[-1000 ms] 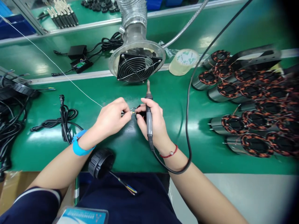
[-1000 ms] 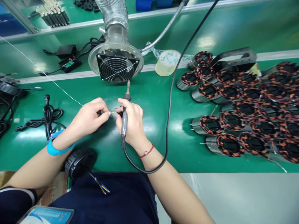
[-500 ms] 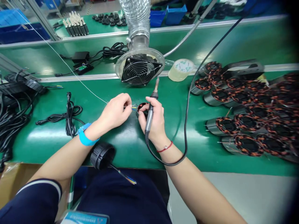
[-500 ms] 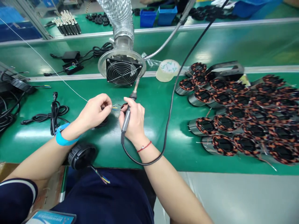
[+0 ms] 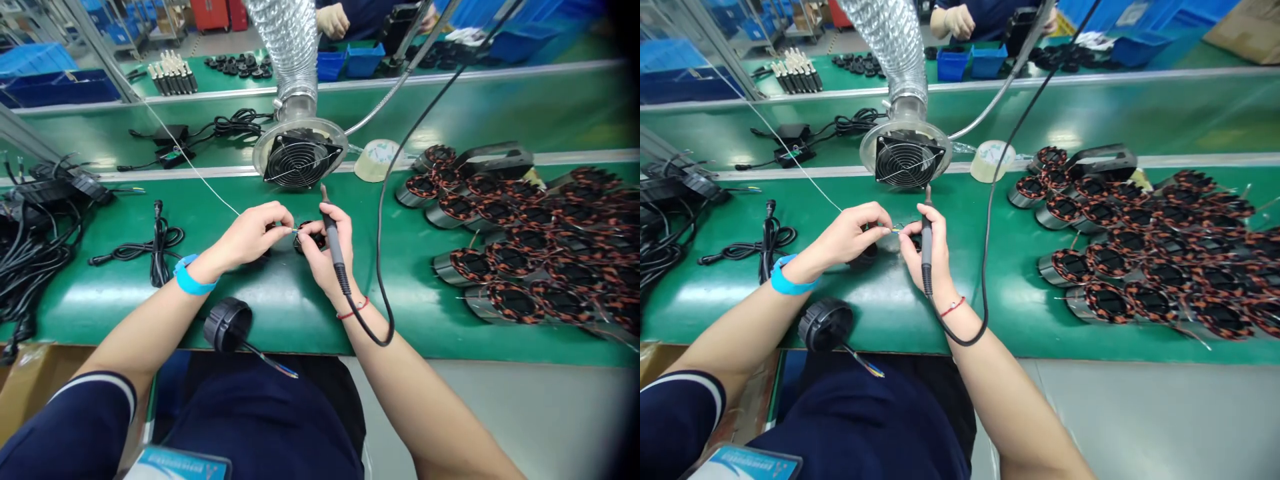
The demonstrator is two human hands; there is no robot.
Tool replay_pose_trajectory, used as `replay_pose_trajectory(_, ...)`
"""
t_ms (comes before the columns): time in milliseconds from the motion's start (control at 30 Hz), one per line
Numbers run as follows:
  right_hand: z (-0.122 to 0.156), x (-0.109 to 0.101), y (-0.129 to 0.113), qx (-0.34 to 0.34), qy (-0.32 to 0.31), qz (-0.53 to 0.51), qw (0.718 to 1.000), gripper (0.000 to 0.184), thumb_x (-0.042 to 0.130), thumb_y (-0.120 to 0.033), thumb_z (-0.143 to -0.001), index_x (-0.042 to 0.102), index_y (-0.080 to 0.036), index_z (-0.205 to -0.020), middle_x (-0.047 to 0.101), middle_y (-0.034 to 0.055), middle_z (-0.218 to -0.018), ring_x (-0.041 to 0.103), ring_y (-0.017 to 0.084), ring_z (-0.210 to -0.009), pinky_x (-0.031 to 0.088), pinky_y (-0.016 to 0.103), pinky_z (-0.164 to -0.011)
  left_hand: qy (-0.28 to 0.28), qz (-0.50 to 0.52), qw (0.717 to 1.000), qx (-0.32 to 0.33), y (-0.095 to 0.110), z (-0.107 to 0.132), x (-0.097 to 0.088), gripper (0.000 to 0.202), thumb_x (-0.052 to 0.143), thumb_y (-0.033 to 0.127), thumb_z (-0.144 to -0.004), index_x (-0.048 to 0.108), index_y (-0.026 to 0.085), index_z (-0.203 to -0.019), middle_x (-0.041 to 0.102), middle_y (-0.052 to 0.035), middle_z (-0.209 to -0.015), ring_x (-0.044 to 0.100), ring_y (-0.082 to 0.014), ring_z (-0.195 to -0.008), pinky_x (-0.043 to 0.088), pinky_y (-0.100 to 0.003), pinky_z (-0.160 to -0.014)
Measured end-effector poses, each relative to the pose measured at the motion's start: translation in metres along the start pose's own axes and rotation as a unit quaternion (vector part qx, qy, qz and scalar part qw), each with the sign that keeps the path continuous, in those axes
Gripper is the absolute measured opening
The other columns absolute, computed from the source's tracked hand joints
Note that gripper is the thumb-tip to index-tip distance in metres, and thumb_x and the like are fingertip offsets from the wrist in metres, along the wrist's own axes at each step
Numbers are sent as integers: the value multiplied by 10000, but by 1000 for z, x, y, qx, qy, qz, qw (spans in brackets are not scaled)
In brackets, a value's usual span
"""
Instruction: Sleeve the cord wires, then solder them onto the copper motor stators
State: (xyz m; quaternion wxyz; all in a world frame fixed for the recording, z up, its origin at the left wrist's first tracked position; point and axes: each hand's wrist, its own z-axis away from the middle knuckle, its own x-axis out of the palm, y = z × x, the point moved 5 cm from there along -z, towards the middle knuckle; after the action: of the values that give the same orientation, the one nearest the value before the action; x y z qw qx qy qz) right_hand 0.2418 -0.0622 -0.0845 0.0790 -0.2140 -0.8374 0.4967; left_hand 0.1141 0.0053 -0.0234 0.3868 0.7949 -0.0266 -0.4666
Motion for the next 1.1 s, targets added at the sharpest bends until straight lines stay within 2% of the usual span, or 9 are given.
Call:
replay_pose_trajectory(267,0,1,0,12,-12,-17,1000,520,605,-146,-809,384,-252,-1267,617,-36,-826,609,140,-804,506,352,-800,-9,58,998,-11,-7,0,0,89,537,160,-850,621,152,-824,626,-13,-856,570,-117,-792,445,-244,-762)
replay_pose_trajectory(500,0,0,-13,-26,-18,-9,999,515,591,-133,-824,392,-264,-1280,623,-26,-832,630,156,-848,519,367,-811,-35,54,998,-20,-1,0,0,123,519,197,-892,614,150,-828,617,-17,-845,569,-118,-788,446,-243,-764)
replay_pose_trajectory(633,2,-1,-17,-50,0,13,999,510,593,-123,-824,413,-276,-1276,620,-31,-819,622,150,-800,518,358,-788,-51,15,998,-24,0,1,2,141,499,195,-904,611,151,-830,619,-26,-847,572,-125,-789,446,-243,-751)
replay_pose_trajectory(833,4,-3,-15,-64,8,75,995,487,590,-116,-833,435,-281,-1264,624,-36,-804,622,164,-799,476,426,-895,-89,-83,992,-19,4,6,9,206,448,196,-922,645,152,-880,638,-59,-934,608,-162,-869,465,-266,-769)
replay_pose_trajectory(933,2,-7,-12,-50,-41,86,994,491,590,-144,-837,419,-269,-1280,632,-35,-809,627,171,-818,477,431,-902,-78,-101,990,-54,4,6,12,202,467,187,-900,656,147,-841,627,-52,-914,610,-164,-837,473,-274,-752)
replay_pose_trajectory(1033,-1,-14,-10,-30,-104,124,986,509,573,-145,-833,407,-261,-1301,667,-2,-886,628,204,-926,460,459,-926,-71,-109,987,-92,0,6,14,187,495,186,-873,668,151,-813,621,-44,-907,602,-167,-813,467,-285,-728)
replay_pose_trajectory(1100,-2,-16,-12,-48,-148,156,975,535,584,-141,-814,407,-264,-1304,685,10,-922,617,229,-979,439,481,-938,-72,-109,985,-110,-4,6,14,185,506,190,-864,679,156,-808,621,-42,-901,595,-169,-803,460,-292,-713)
